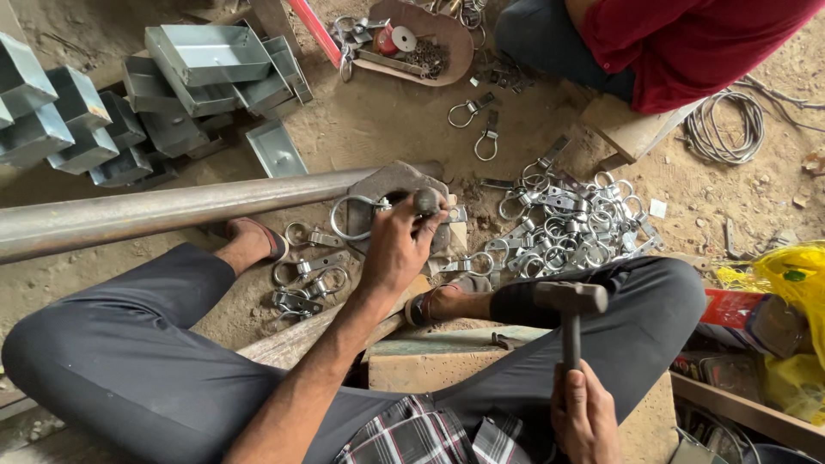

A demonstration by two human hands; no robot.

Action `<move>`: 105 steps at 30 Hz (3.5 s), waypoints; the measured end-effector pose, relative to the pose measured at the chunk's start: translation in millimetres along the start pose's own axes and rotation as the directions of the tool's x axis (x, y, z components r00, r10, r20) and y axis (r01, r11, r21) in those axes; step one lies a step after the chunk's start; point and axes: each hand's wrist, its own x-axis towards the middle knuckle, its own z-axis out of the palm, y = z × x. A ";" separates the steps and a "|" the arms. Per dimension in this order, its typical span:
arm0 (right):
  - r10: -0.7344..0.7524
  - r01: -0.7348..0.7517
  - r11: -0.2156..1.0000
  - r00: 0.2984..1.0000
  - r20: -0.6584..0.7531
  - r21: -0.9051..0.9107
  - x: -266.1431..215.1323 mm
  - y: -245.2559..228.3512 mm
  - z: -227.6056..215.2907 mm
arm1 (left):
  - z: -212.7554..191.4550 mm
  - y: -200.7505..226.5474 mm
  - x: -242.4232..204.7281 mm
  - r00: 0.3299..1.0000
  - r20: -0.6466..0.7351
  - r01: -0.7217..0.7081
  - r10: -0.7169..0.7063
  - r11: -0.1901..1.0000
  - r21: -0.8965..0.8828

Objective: The person sits on the ground and uses a hammer to strike a metal part held against a stone anvil. They repeatedly pick up metal pieces, position them, and hammer them into shape. A second person is visible in the background working with similar metal parts.

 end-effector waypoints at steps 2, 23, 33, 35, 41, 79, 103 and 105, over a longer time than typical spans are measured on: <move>-0.117 0.113 0.990 0.992 0.042 0.086 -4.8 -17.2 10.1 | 4.2 -2.6 -0.1 0.998 0.009 -0.067 0.066 0.996 0.067; -0.968 0.687 0.000 0.184 0.174 -0.726 6.0 -214.8 30.2 | -0.8 22.8 13.2 0.998 0.064 0.014 -0.014 1.000 0.010; 0.118 -0.112 0.964 0.993 -0.008 0.239 27.1 -49.9 -10.0 | 1.7 8.5 11.3 0.998 -0.040 -0.045 0.049 0.995 0.086; 0.134 -0.117 0.965 0.989 -0.056 0.233 13.2 -33.5 -21.0 | -0.4 5.2 9.1 0.999 0.008 0.034 -0.034 0.999 -0.015; 0.242 -0.224 0.952 0.968 -0.064 0.206 10.6 13.7 -20.7 | -18.0 9.5 5.0 0.991 -0.068 0.109 -0.116 0.990 -0.093; -0.958 0.864 0.262 0.287 -0.008 -0.430 -3.9 -180.4 64.8 | 21.2 -10.8 -7.9 0.995 0.100 -0.023 0.003 0.980 0.197; 0.196 -0.192 0.969 0.981 -0.007 0.155 12.6 -4.6 -12.6 | -4.1 -9.0 -0.7 0.986 -0.113 0.106 -0.118 0.988 -0.112; 0.175 -0.176 0.973 0.984 0.022 0.152 12.4 -7.5 -12.2 | -2.8 -10.2 -0.7 0.988 -0.104 0.098 -0.110 0.989 -0.114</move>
